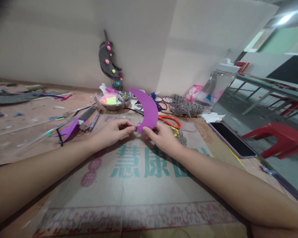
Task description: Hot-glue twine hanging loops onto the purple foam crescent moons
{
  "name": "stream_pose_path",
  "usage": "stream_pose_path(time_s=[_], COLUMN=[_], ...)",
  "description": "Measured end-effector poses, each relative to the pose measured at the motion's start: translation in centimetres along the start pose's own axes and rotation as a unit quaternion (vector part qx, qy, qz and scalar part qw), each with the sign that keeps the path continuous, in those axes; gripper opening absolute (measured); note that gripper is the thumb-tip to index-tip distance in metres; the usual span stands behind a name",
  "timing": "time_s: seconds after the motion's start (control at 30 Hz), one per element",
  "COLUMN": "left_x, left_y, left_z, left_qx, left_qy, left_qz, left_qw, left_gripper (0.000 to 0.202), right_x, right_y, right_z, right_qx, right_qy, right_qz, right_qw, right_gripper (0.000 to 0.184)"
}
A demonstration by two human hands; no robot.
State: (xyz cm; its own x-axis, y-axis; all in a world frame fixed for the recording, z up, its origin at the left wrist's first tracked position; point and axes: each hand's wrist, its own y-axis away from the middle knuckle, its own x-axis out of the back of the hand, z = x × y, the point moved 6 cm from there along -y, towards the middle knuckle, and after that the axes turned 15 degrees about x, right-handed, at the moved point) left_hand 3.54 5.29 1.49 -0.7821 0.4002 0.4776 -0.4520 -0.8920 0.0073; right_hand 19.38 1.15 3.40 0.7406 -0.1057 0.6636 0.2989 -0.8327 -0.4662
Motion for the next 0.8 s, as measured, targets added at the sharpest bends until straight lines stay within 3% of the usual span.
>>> stream_pose_path(time_s=[0.23, 0.37, 0.47, 0.6, 0.8], left_x=[0.1, 0.4, 0.7, 0.7, 0.8], left_y=[-0.2, -0.3, -0.3, -0.5, -0.4], left_z=[-0.5, -0.6, -0.5, -0.6, -0.6], left_qx=[-0.004, -0.004, -0.003, 0.007, 0.01], left_qy=[0.0, 0.039, 0.044, 0.035, 0.05], left_qz=[0.015, 0.026, 0.042, 0.036, 0.045], left_qw=[1.0, 0.999, 0.998, 0.999, 0.998], left_gripper=[0.03, 0.035, 0.038, 0.039, 0.035], right_x=[0.0, 0.7, 1.3, 1.0, 0.3], right_y=[0.2, 0.4, 0.5, 0.6, 0.8], right_z=[0.5, 0.4, -0.3, -1.3, -1.9], right_qx=[0.009, 0.036, 0.103, 0.225, 0.304], right_qy=[-0.082, -0.029, 0.026, 0.044, 0.101], right_qz=[0.036, 0.064, 0.083, 0.041, -0.003], right_qw=[0.996, 0.997, 0.991, 0.973, 0.947], right_gripper=[0.02, 0.026, 0.02, 0.024, 0.028])
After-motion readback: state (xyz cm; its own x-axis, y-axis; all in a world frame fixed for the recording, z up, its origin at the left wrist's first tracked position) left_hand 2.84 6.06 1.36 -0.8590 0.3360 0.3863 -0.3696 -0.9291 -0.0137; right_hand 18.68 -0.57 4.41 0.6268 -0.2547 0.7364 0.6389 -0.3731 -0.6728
